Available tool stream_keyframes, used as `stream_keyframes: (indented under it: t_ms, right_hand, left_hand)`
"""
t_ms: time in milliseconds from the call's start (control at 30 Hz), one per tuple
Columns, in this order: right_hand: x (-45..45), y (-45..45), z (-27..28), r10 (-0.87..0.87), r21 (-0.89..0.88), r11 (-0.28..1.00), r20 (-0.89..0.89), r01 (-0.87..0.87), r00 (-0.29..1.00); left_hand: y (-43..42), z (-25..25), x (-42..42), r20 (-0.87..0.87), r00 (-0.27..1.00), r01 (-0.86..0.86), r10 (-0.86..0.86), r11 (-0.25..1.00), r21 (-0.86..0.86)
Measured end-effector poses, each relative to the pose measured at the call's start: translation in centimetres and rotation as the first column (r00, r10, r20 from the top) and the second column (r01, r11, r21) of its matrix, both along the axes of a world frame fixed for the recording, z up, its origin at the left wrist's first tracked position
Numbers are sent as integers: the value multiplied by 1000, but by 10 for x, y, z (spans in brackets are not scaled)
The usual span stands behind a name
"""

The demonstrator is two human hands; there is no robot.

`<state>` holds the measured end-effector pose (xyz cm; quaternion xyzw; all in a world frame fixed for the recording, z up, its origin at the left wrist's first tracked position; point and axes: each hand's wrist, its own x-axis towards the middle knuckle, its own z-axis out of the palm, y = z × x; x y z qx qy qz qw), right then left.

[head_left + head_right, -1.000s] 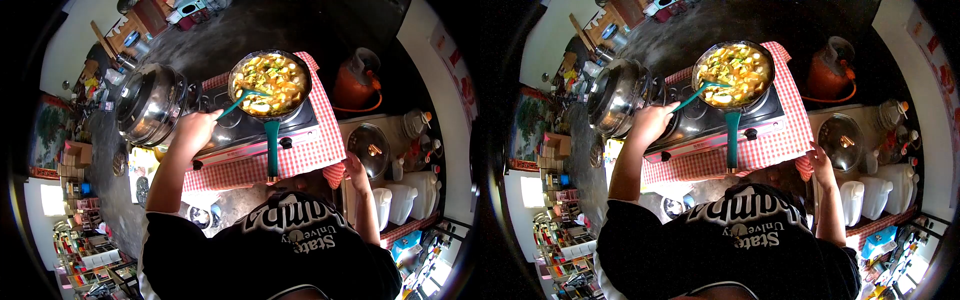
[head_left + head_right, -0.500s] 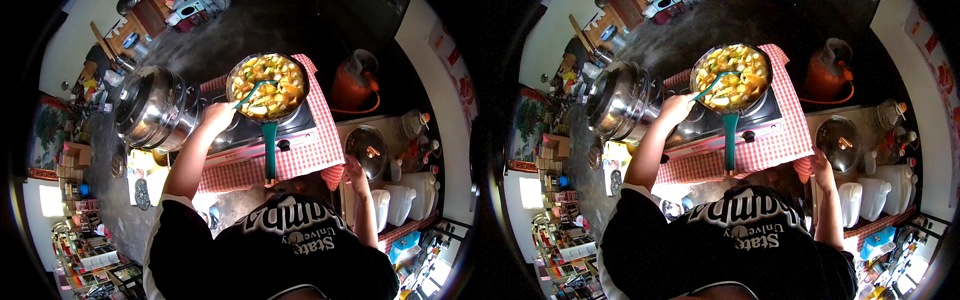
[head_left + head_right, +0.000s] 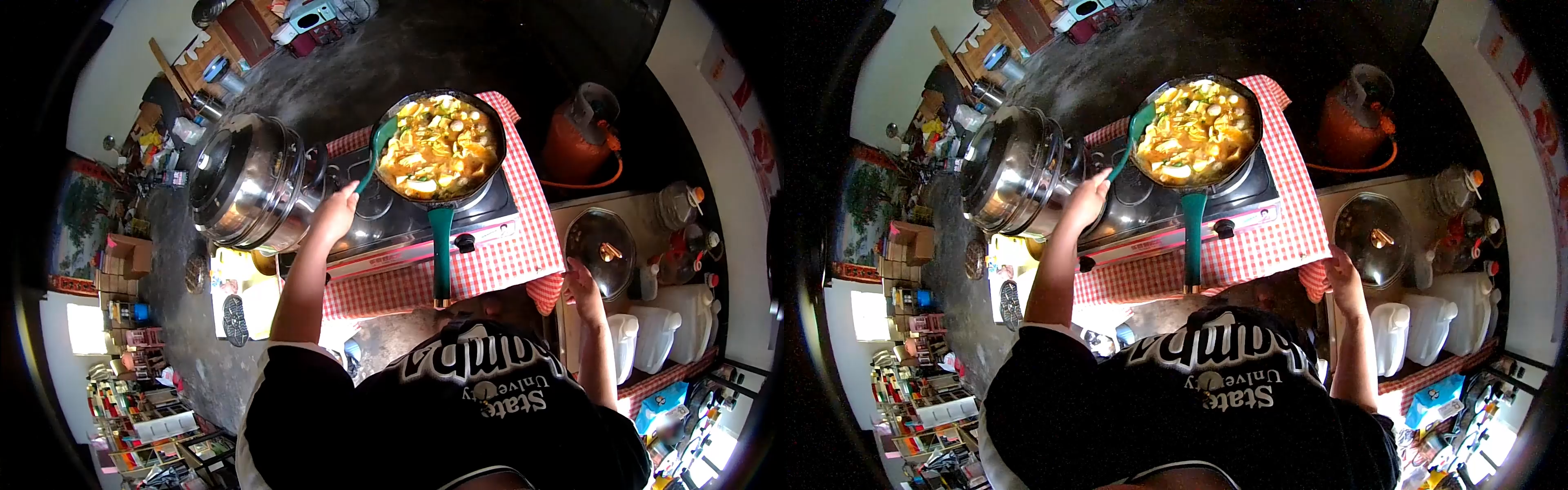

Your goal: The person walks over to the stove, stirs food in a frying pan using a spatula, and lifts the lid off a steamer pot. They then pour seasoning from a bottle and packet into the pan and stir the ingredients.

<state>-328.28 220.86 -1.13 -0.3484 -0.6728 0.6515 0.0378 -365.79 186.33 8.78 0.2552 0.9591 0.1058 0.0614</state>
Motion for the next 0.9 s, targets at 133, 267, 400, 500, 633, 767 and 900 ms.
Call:
stream_keyframes:
  t_ms: [133, 267, 400, 500, 633, 767, 900]
  right_hand:
    - [1, -1, 6, 3, 10, 1000, 20, -3, 1000]
    - [6, -2, 9, -3, 8, 1000, 42, 3, 999]
    - [10, -2, 8, -18, 2, 1000, 27, 18, 999]
    - [12, 2, 6, -14, 10, 1000, 10, 14, 1000]
    - [9, 4, 9, 3, 39, 999, -12, -3, 1000]
    - [4, 4, 10, 42, 35, 999, 4, -42, 999]
    - [-23, -7, 20, 124, -12, 992, -66, -125, 990]
  left_hand:
    - [-1, -27, 6, 840, 539, -632, 52, 684, 364]
    - [11, -33, 4, 917, 337, -756, -214, 519, 399]
    - [35, -32, 5, 921, 290, -777, -259, 499, 384]
    - [50, -25, 9, 916, 318, -743, -243, 536, 400]
    - [60, -22, 12, 891, 418, -660, -176, 615, 432]
    - [76, -5, 24, 799, 599, -487, -51, 770, 413]
    - [75, -30, 25, 280, 952, 23, -121, 944, 329]
